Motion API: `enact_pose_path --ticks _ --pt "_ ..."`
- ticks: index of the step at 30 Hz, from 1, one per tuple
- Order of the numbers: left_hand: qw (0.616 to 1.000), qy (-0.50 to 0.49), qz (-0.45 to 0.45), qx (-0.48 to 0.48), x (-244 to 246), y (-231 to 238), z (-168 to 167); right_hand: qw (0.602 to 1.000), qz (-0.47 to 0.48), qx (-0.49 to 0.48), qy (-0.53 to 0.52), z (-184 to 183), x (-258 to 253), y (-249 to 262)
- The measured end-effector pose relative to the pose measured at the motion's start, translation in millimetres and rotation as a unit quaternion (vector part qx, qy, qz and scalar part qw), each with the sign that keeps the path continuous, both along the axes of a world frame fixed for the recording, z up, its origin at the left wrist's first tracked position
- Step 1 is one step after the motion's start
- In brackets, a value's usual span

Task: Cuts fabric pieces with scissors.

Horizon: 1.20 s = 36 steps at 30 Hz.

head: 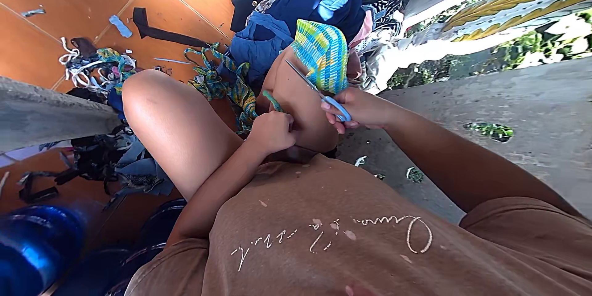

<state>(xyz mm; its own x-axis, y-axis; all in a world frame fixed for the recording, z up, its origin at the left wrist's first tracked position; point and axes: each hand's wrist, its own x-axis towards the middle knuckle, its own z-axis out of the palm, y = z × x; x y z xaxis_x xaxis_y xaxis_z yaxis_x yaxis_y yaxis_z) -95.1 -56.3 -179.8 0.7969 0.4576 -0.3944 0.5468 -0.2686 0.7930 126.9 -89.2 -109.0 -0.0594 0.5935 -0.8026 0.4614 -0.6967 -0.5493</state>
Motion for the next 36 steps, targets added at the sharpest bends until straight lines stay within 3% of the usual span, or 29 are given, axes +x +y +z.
enact_pose_path --ticks 3,6,9,11,14,17,23,27,33,36 --pt "0.995 0.047 0.083 -0.01 -14.5 9.4 6.8 0.979 0.021 0.193 0.056 13.8 9.5 -10.5" --pt "0.974 -0.013 0.223 0.039 -36.0 21.0 17.6 0.891 -0.083 0.441 0.065 7.5 13.2 -9.3" --pt "0.924 -0.117 0.342 0.124 -64.2 43.3 38.3 0.808 -0.149 0.57 -0.015 -17.0 6.6 4.9" --pt "0.887 -0.142 0.389 0.204 -89.8 59.3 64.0 0.773 -0.147 0.613 -0.076 -37.7 2.9 13.1" --pt "0.836 -0.13 0.449 0.287 -128.5 72.0 106.1 0.758 -0.132 0.621 -0.146 -61.0 3.2 21.2" --pt "0.784 -0.125 0.503 0.341 -162.6 68.2 135.7 0.775 -0.141 0.592 -0.169 -70.9 6.9 24.9" --pt "0.701 -0.134 0.588 0.381 -208.4 44.3 158.5 0.817 -0.161 0.533 -0.151 -79.3 29.1 16.9" --pt "0.662 -0.122 0.621 0.402 -239.9 43.7 173.5 0.842 -0.134 0.497 -0.161 -84.4 30.4 6.0" --pt "0.607 -0.173 0.682 0.37 -263.2 43.0 192.3 0.816 -0.167 0.52 -0.189 -85.2 26.1 9.8" --pt "0.613 -0.223 0.686 0.324 -253.6 37.6 179.9 0.825 -0.174 0.501 -0.198 -81.8 23.1 16.3"
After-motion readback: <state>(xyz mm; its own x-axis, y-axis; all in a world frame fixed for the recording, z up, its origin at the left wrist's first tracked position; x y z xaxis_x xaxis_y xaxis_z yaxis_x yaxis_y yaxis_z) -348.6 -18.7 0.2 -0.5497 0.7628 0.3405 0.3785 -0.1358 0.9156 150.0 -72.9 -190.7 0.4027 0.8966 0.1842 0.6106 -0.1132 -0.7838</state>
